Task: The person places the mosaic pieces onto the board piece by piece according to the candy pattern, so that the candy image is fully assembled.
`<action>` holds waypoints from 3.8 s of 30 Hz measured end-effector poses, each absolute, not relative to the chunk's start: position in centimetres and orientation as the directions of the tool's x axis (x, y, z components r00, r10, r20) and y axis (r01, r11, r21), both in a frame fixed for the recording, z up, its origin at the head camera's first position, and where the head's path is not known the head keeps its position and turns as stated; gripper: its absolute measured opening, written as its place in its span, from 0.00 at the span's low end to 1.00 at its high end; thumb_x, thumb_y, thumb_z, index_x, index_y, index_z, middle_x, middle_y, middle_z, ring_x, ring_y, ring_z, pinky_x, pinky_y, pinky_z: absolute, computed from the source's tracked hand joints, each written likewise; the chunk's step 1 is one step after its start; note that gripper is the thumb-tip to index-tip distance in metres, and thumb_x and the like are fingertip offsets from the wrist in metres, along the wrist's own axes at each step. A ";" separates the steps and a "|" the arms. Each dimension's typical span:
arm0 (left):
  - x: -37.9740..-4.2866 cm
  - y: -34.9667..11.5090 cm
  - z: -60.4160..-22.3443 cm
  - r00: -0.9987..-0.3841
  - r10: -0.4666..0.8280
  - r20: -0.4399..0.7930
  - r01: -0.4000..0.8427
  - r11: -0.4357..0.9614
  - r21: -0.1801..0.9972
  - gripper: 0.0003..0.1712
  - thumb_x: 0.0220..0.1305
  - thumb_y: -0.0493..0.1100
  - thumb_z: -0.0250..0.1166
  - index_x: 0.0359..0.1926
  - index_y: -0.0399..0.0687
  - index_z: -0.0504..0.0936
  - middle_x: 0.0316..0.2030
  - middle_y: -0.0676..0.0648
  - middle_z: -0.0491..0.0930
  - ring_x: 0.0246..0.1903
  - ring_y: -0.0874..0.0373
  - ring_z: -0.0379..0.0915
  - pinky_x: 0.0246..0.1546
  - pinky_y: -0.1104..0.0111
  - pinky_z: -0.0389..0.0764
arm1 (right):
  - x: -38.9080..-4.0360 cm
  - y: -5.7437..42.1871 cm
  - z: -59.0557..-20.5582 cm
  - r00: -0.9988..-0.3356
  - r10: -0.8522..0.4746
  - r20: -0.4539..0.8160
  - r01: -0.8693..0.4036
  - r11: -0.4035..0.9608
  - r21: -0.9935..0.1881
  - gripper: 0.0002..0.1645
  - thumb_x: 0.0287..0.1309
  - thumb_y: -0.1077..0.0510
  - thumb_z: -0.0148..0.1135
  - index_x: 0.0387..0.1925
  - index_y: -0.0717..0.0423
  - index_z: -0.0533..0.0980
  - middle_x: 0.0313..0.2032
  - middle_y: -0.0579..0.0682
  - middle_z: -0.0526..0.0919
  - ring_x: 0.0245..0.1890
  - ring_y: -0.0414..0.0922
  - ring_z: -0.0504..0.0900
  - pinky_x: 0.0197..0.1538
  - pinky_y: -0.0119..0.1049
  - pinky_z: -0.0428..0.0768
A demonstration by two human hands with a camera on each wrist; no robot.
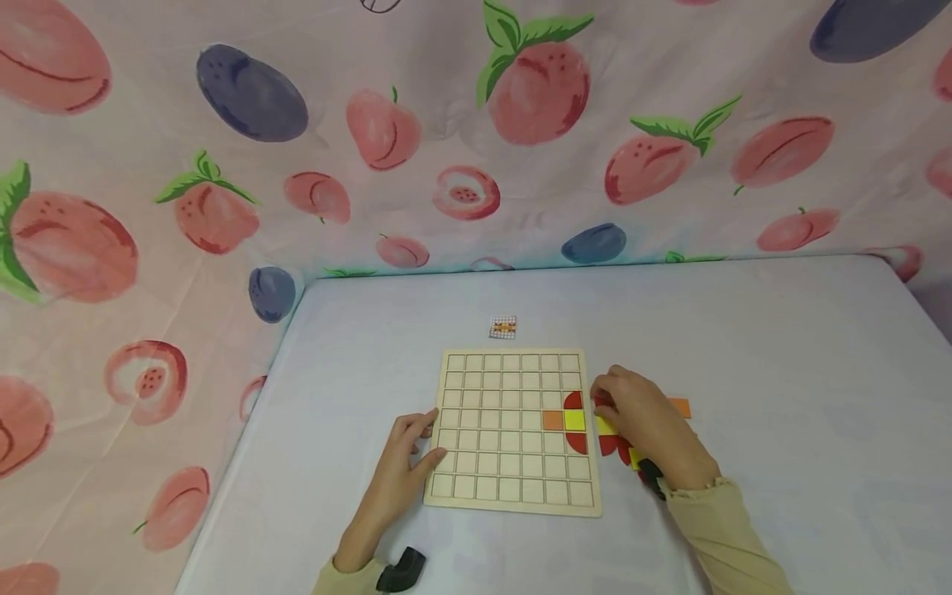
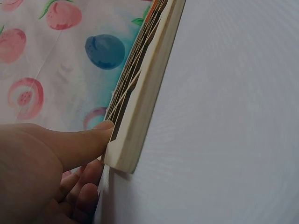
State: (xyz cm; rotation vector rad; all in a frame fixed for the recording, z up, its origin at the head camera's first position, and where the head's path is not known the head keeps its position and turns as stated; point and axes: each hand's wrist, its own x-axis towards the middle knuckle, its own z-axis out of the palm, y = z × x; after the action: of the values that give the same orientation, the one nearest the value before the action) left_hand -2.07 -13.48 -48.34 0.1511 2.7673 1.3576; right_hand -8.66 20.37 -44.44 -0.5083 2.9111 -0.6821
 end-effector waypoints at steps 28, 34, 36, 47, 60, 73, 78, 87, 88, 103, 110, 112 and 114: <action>-2.0 -13.5 -48.5 -0.992 0.121 0.023 0.093 0.612 0.785 0.34 0.64 0.37 0.68 0.70 0.40 0.69 0.56 0.46 0.70 0.52 0.57 0.68 0.49 0.67 0.72 | -8.7 18.3 -42.5 -0.917 -0.392 0.070 -0.372 0.781 -0.503 0.07 0.52 0.68 0.72 0.35 0.60 0.83 0.32 0.47 0.83 0.31 0.42 0.77 0.37 0.39 0.81; -2.1 -13.6 -48.4 -0.993 0.117 0.006 0.077 0.610 0.789 0.34 0.64 0.37 0.67 0.70 0.41 0.69 0.56 0.46 0.70 0.52 0.57 0.68 0.49 0.67 0.72 | -9.3 17.3 -42.6 -0.907 -0.412 0.088 -0.398 0.770 -0.498 0.07 0.52 0.68 0.71 0.35 0.59 0.84 0.33 0.48 0.84 0.32 0.44 0.80 0.40 0.41 0.83; -2.1 -13.6 -48.4 -0.993 0.117 0.011 0.080 0.608 0.790 0.34 0.64 0.37 0.67 0.70 0.41 0.69 0.56 0.46 0.70 0.52 0.57 0.68 0.49 0.67 0.72 | -9.5 16.9 -42.7 -0.905 -0.417 0.085 -0.402 0.769 -0.496 0.07 0.53 0.67 0.71 0.35 0.59 0.85 0.33 0.48 0.85 0.32 0.44 0.80 0.41 0.42 0.83; -2.0 -13.6 -48.5 -0.992 0.126 0.017 0.091 0.615 0.783 0.33 0.65 0.37 0.66 0.70 0.40 0.68 0.55 0.45 0.69 0.52 0.56 0.67 0.49 0.67 0.72 | -10.2 15.9 -43.4 -0.895 -0.445 0.038 -0.399 0.759 -0.514 0.06 0.57 0.65 0.69 0.38 0.58 0.85 0.34 0.47 0.84 0.33 0.42 0.77 0.43 0.42 0.81; -2.1 -13.6 -48.7 -0.991 0.131 0.020 0.098 0.622 0.777 0.33 0.66 0.38 0.66 0.70 0.40 0.68 0.55 0.44 0.69 0.52 0.55 0.68 0.49 0.66 0.73 | -10.6 15.1 -44.3 -0.885 -0.466 0.013 -0.410 0.763 -0.499 0.06 0.56 0.67 0.69 0.37 0.59 0.85 0.36 0.48 0.83 0.35 0.44 0.79 0.45 0.42 0.82; -2.1 -13.6 -48.7 -0.992 0.129 0.012 0.090 0.619 0.780 0.33 0.65 0.38 0.66 0.70 0.39 0.68 0.56 0.44 0.69 0.53 0.55 0.68 0.49 0.66 0.74 | -10.6 15.1 -44.9 -0.885 -0.462 0.054 -0.430 0.769 -0.473 0.05 0.53 0.65 0.73 0.34 0.57 0.85 0.33 0.46 0.80 0.35 0.44 0.76 0.44 0.42 0.81; -2.2 -13.6 -48.7 -0.990 0.135 0.030 0.108 0.620 0.777 0.33 0.66 0.38 0.66 0.70 0.39 0.68 0.55 0.44 0.69 0.52 0.55 0.68 0.49 0.66 0.74 | -10.6 15.0 -44.9 -0.893 -0.450 0.025 -0.410 0.787 -0.460 0.06 0.54 0.65 0.72 0.36 0.58 0.85 0.34 0.47 0.82 0.37 0.45 0.77 0.47 0.44 0.81; -2.2 -13.6 -48.7 -0.991 0.132 0.038 0.112 0.623 0.774 0.33 0.65 0.37 0.67 0.69 0.39 0.68 0.55 0.45 0.69 0.52 0.56 0.69 0.48 0.66 0.74 | -10.2 15.6 -44.7 -0.871 -0.473 0.129 -0.481 0.772 -0.415 0.11 0.53 0.61 0.74 0.40 0.57 0.84 0.37 0.48 0.81 0.39 0.44 0.78 0.44 0.42 0.81; -2.2 -13.6 -48.7 -0.990 0.132 0.039 0.114 0.624 0.773 0.33 0.65 0.37 0.67 0.69 0.39 0.68 0.55 0.44 0.69 0.52 0.56 0.69 0.48 0.66 0.74 | -10.2 15.8 -44.6 -0.870 -0.475 0.136 -0.485 0.771 -0.413 0.11 0.54 0.61 0.74 0.40 0.57 0.84 0.38 0.48 0.81 0.39 0.45 0.78 0.43 0.42 0.81; -2.1 -13.8 -48.5 -0.992 0.125 0.014 0.089 0.620 0.780 0.33 0.65 0.38 0.66 0.70 0.39 0.68 0.56 0.45 0.69 0.52 0.55 0.69 0.48 0.66 0.74 | -8.8 18.3 -43.2 -0.857 -0.507 0.096 -0.507 0.794 -0.334 0.08 0.56 0.62 0.72 0.39 0.57 0.85 0.40 0.51 0.82 0.43 0.49 0.78 0.46 0.44 0.82; -2.0 -13.7 -48.7 -0.992 0.122 0.022 0.093 0.620 0.779 0.33 0.65 0.38 0.66 0.69 0.39 0.68 0.55 0.45 0.69 0.52 0.56 0.69 0.48 0.66 0.74 | -7.8 19.3 -43.0 -0.864 -0.497 0.079 -0.491 0.799 -0.348 0.09 0.56 0.62 0.71 0.40 0.57 0.84 0.40 0.50 0.81 0.43 0.49 0.78 0.45 0.44 0.83; -2.0 -13.7 -48.7 -0.992 0.123 0.023 0.095 0.616 0.782 0.33 0.65 0.37 0.66 0.69 0.39 0.68 0.55 0.45 0.69 0.52 0.55 0.69 0.48 0.66 0.74 | -7.4 19.6 -43.0 -0.860 -0.501 0.097 -0.501 0.794 -0.344 0.10 0.54 0.62 0.73 0.40 0.57 0.85 0.39 0.49 0.81 0.42 0.48 0.78 0.44 0.43 0.83; -2.0 -13.7 -48.7 -0.991 0.128 0.024 0.098 0.613 0.784 0.33 0.65 0.37 0.66 0.70 0.39 0.68 0.55 0.45 0.69 0.52 0.55 0.68 0.48 0.67 0.74 | -7.0 19.9 -43.0 -0.856 -0.504 0.117 -0.511 0.790 -0.338 0.11 0.52 0.62 0.74 0.39 0.57 0.85 0.38 0.48 0.81 0.42 0.47 0.78 0.43 0.41 0.83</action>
State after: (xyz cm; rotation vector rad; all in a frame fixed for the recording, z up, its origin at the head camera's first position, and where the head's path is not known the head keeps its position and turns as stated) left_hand -2.01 -13.74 -48.74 0.1960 2.7899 1.3526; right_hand -7.02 19.87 -43.01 -0.8479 2.9917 -0.5743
